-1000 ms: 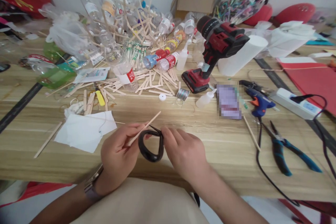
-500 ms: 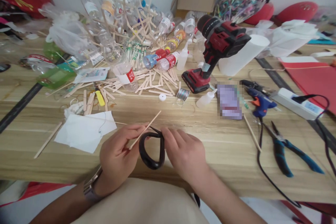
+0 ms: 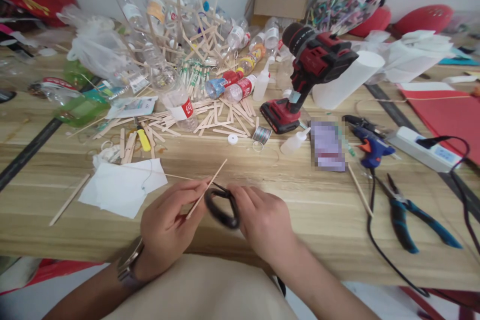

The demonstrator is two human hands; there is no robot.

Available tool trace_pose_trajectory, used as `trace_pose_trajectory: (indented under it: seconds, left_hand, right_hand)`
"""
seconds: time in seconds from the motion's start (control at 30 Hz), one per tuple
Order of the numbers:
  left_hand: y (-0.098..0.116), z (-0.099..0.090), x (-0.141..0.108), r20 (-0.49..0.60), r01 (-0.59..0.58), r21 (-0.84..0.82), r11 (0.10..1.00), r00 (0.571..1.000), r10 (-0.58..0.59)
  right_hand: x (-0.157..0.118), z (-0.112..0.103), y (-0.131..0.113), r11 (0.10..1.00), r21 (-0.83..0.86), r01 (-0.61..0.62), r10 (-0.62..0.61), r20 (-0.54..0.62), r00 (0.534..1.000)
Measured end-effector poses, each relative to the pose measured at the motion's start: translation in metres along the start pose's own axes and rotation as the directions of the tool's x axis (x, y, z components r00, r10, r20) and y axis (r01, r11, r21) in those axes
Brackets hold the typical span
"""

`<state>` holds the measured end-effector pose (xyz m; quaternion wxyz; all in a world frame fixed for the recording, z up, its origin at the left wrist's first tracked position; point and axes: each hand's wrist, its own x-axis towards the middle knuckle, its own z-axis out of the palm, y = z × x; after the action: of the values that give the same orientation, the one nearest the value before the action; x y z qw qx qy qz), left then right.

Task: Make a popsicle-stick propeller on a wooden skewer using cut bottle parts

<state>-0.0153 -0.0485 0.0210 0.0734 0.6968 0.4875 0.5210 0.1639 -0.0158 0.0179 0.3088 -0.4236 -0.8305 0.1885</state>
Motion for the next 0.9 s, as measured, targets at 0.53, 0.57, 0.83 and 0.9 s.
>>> trace_pose_trajectory:
  seconds: [0.53,0.57,0.83,0.9]
  left_hand:
    - [-0.019,-0.026,0.019,-0.030,0.550,-0.339,0.763,0.804,-0.594]
    - [-0.018,-0.026,0.018,0.042,0.593,-0.416,0.689,0.770,-0.637]
    - [-0.002,-0.024,0.011,0.333,0.711,-0.596,0.374,0.642,-0.690]
    - [0.001,-0.024,0.012,0.361,0.722,-0.600,0.344,0.628,-0.689]
  right_hand:
    - [-0.005,-0.024,0.032,0.950,-0.158,-0.269,0.295,0.175,0.939]
    - [-0.005,-0.028,0.042,0.930,-0.213,-0.299,0.338,0.180,0.924]
    - [-0.009,-0.037,0.087,0.803,-0.522,-0.288,0.374,0.065,0.925]
    - [-0.005,-0.036,0.069,0.803,-0.527,-0.278,0.290,-0.061,0.955]
